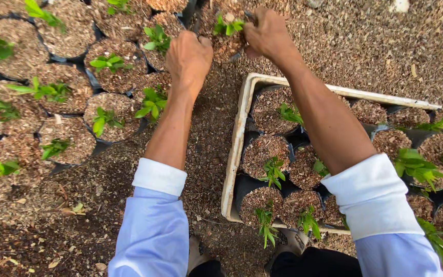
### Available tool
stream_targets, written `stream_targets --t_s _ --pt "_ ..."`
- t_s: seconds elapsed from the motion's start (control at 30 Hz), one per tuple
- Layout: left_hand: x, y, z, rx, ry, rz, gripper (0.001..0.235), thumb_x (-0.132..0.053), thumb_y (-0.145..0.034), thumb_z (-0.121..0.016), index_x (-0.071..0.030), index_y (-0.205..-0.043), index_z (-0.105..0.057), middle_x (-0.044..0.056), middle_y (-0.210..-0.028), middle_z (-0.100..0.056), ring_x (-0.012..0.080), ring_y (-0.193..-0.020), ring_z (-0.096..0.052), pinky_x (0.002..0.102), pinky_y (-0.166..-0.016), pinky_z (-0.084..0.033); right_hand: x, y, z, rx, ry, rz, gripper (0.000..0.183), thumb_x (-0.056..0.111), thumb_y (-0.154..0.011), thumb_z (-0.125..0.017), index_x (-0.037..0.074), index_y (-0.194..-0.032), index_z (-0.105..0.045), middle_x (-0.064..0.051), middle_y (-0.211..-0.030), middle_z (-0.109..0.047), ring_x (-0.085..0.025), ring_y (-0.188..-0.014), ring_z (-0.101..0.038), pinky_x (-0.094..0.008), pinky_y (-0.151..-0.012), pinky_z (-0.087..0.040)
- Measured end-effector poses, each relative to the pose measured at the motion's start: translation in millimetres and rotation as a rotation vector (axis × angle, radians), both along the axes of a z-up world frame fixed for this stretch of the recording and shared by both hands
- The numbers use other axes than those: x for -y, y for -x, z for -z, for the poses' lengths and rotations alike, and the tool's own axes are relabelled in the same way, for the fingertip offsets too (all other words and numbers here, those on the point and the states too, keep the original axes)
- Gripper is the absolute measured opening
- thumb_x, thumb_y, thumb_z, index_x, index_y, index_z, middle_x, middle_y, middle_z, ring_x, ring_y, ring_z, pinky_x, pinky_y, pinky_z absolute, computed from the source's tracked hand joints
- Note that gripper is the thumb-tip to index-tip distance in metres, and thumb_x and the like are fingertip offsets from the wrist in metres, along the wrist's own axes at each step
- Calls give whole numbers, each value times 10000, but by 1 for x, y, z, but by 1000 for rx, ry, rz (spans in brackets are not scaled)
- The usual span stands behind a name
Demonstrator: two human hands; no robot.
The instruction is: The person sorts small potted plants into a crate by hand and arranges other pots in rows on the ground, periodically leveling the soil with their hands.
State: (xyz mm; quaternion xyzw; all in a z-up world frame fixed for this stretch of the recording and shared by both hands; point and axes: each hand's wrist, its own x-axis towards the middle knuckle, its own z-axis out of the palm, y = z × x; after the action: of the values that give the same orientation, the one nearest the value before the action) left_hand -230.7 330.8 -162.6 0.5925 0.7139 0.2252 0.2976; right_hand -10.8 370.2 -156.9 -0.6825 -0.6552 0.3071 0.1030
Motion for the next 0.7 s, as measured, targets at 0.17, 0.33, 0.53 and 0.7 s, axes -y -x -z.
stream_targets --t_s 0.17,0.33,0.53,0.7 --pt "1 10 21 -92 -288 -33 207 -178 -916 -698 25 -894 -666 189 -719 -707 347 -624 -727 478 -523 -573 -30 18 71 736 -415 -610 665 469 -744 -680 -62 -1144 -645 -111 -820 -693 -250 -714 -660 -408 -590 -578" --pt "11 4 24 -13 -399 57 458 -51 -947 -655 67 -1369 -521 217 -708 -714 371 -582 -720 473 -501 -582 -31 15 73 -146 82 -41 423 336 -1028 -558 -36 -1212 -637 -104 -875 -754 -151 -686 -776 -301 -611 -635" --pt "-6 4 44 -110 -239 150 573 -53 -904 -661 -31 -1449 -483 199 -820 -753 370 -711 -750 513 -634 -612 -47 34 66 -450 78 152 354 286 -1063 -541 -36 -1153 -659 -163 -939 -756 -203 -636 -768 -294 -528 -679" --pt "-7 6 31 -226 -255 177 727 -35 -849 -694 -90 -1525 -432 242 -827 -739 422 -747 -736 570 -676 -585 -47 7 60 -185 -3 -75 337 308 -1086 -525 -8 -1050 -638 -91 -867 -728 -157 -637 -762 -299 -526 -654"
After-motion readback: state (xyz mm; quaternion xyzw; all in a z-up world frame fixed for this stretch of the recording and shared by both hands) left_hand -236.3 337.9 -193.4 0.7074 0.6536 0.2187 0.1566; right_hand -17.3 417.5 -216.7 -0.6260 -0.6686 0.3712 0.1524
